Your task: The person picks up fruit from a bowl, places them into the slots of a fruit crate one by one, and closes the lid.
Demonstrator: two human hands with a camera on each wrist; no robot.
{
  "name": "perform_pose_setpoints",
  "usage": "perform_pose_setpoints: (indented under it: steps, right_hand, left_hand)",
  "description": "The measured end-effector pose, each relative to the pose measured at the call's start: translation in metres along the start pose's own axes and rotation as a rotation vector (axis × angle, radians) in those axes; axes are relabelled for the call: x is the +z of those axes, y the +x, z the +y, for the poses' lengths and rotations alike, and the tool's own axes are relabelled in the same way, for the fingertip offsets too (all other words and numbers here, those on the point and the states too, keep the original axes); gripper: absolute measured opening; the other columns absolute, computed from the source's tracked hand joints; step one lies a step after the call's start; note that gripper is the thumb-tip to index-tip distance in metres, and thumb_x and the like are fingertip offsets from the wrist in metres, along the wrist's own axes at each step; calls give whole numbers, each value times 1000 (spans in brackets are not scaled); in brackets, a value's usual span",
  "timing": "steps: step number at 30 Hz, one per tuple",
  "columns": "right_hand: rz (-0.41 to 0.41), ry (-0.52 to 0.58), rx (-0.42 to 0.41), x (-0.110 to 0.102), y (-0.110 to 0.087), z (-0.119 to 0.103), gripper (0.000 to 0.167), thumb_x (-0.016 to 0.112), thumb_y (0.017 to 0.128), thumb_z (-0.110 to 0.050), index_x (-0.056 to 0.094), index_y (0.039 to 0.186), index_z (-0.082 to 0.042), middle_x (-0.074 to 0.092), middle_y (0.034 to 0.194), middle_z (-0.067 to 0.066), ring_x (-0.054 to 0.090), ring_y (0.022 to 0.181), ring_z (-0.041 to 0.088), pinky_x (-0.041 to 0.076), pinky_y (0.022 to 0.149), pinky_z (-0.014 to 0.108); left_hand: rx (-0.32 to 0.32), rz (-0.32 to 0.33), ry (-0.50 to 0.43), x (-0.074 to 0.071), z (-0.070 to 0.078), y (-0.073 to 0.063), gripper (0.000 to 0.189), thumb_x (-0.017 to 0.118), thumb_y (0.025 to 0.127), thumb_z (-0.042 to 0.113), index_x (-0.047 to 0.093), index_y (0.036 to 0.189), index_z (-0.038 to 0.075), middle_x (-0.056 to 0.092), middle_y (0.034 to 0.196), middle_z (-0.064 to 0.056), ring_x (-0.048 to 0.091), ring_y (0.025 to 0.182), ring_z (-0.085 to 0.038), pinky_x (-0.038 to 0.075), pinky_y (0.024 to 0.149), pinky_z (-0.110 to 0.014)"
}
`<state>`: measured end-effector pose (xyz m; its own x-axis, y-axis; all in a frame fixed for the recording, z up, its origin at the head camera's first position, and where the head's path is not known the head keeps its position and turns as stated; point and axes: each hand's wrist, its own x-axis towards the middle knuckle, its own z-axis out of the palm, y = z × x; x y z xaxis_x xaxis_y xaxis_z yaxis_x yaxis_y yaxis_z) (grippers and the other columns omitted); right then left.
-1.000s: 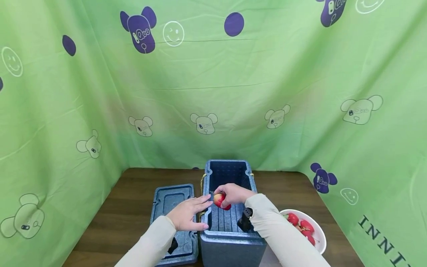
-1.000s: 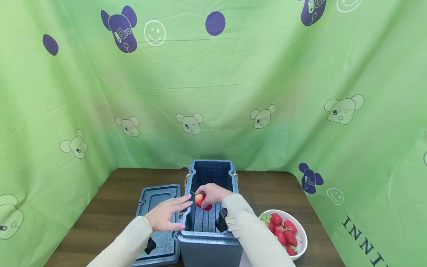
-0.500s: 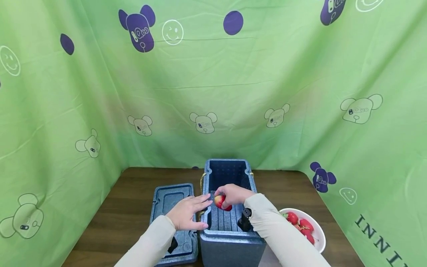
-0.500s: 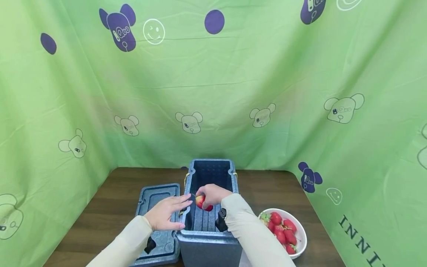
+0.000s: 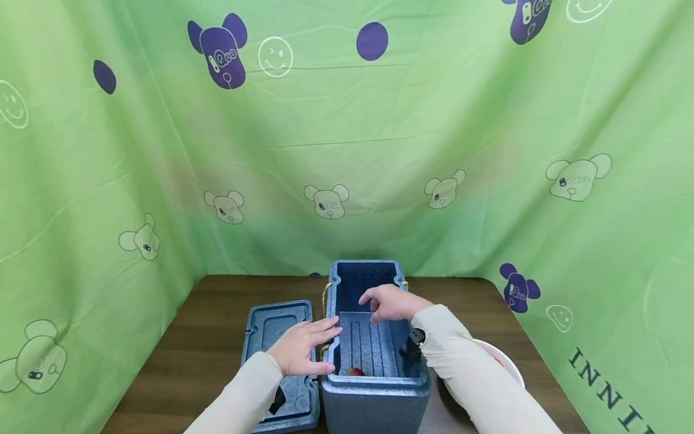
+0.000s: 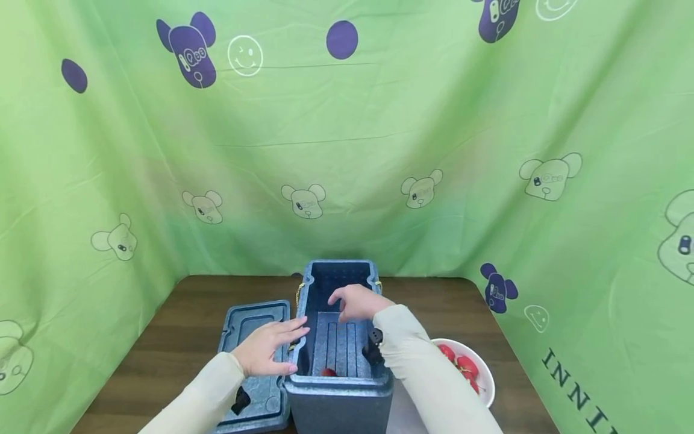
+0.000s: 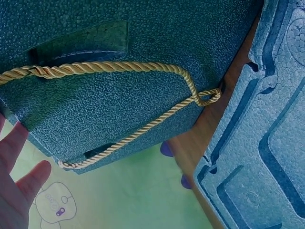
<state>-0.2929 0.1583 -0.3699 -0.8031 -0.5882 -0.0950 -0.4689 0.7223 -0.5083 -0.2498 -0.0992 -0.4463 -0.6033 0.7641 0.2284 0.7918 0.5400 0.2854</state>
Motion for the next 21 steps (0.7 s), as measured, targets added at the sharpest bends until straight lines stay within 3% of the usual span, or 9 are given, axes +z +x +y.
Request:
perform_pose_setpoints:
  steps: [8,12,21]
  right_hand:
    - [54,22,-4,-22,-19,10,32,70,79,0,65,111,1,65,83,3,59,73,13,51,67,30]
    - [64,5,-37,-24,-25,16,31,70,78,0,65,109,2,64,79,1,58,71,11,50,66,28]
    - [72,25,-51,-29,-39,31,30,68,79,-3,65,109,3,63,79,-1,57,71,9,48,64,27]
  left_hand:
    - [-26,-16,-26,2,-1,0,69,58,86,48,47,143,11,38,151,-6,40,135,-20,37,103,-51]
    - [-47,-32,-35,1,0,0,69,57,86,48,46,144,12,35,152,-4,38,136,-20,35,104,-52]
    - [-27,-14,-32,-1,1,-1,68,58,86,47,46,143,11,37,151,-6,40,135,-20,36,103,-54]
